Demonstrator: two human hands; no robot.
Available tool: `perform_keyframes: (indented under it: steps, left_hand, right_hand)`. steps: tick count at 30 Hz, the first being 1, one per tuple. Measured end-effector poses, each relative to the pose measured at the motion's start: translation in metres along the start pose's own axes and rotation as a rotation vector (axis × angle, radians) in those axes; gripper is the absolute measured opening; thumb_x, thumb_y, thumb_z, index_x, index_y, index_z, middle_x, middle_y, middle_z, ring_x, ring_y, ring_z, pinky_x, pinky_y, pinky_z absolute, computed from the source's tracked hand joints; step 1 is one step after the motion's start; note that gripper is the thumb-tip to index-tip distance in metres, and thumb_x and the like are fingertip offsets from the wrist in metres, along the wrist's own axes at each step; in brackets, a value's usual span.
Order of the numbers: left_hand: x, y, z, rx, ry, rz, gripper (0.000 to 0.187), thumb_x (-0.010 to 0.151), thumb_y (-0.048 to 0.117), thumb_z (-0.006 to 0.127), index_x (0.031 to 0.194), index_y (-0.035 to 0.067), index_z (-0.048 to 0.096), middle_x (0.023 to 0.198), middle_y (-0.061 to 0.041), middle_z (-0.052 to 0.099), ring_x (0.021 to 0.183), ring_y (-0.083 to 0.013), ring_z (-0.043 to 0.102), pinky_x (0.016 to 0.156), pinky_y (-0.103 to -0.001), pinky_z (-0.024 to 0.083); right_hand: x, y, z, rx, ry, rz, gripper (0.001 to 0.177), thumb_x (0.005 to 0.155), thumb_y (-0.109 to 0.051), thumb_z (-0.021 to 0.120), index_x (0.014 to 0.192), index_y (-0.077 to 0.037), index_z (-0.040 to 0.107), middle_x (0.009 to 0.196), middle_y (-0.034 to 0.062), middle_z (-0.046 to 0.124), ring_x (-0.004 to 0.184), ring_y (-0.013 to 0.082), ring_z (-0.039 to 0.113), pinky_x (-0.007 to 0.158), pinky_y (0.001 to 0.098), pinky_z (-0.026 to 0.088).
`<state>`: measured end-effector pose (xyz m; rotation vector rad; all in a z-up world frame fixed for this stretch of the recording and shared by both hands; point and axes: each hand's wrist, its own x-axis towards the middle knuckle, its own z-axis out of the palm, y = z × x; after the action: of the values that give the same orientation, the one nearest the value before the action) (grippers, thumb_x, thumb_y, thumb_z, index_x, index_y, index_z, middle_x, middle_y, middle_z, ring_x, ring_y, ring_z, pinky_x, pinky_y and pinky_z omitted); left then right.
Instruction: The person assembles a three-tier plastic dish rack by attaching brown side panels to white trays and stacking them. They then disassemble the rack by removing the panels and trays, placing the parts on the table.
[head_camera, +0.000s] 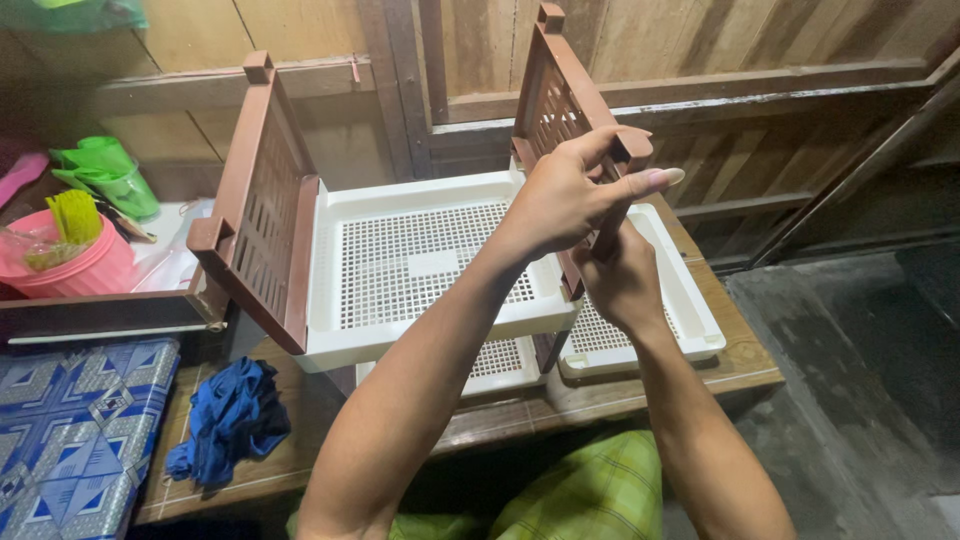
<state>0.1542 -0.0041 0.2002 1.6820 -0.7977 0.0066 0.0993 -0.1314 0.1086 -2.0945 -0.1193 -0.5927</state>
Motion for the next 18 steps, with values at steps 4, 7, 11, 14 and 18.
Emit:
perform_keyframes:
  steps: [4,7,11,14,18]
  left_hand:
    - [0.0,-0.002,0.002,-0.039,-0.007,-0.047,0.052,0.082,0.044,0.08,0.115,0.005,0.073,0.082,-0.001,0.074,0.071,-0.0072,0.069,0.062,-0.025,0.057]
    - [-0.003,-0.003,0.004,-0.029,-0.005,-0.059,0.051,0.083,0.043,0.08,0.116,0.005,0.074,0.081,-0.003,0.072,0.07,-0.0097,0.066,0.06,-0.027,0.055]
    - [-0.005,-0.004,0.006,-0.02,0.01,-0.07,0.054,0.083,0.043,0.08,0.121,0.005,0.072,0.084,-0.005,0.073,0.074,-0.012,0.068,0.063,-0.028,0.056]
    - [-0.008,-0.009,0.007,-0.063,0.002,-0.039,0.051,0.084,0.04,0.08,0.12,0.004,0.072,0.093,-0.005,0.077,0.083,-0.0124,0.072,0.072,-0.028,0.059]
    - [-0.013,-0.014,0.007,-0.171,-0.018,0.002,0.055,0.086,0.036,0.08,0.127,0.001,0.067,0.106,-0.008,0.078,0.099,-0.0147,0.073,0.086,-0.03,0.06]
  right_hand:
    - [-0.002,0.001,0.0,-0.041,-0.001,0.036,0.025,0.087,-0.009,0.07,0.111,-0.002,0.064,0.071,0.0075,0.064,0.065,0.0167,0.062,0.064,0.034,0.05]
    - [-0.003,0.002,0.0,-0.04,-0.003,0.05,0.028,0.088,-0.011,0.07,0.114,-0.003,0.065,0.071,0.0068,0.065,0.065,0.0163,0.062,0.064,0.0341,0.05]
    - [-0.002,0.003,-0.001,-0.08,-0.007,0.093,0.031,0.087,-0.012,0.072,0.115,-0.003,0.065,0.067,0.0085,0.062,0.061,0.0178,0.06,0.062,0.0359,0.049]
    - [-0.004,0.004,0.0,-0.055,-0.022,0.128,0.037,0.084,-0.01,0.071,0.12,-0.005,0.064,0.066,0.0067,0.062,0.06,0.018,0.06,0.061,0.0352,0.049]
    - [-0.006,0.003,0.002,-0.05,-0.039,0.117,0.025,0.087,-0.012,0.072,0.109,-0.003,0.065,0.068,0.0061,0.063,0.062,0.0176,0.063,0.061,0.0352,0.051]
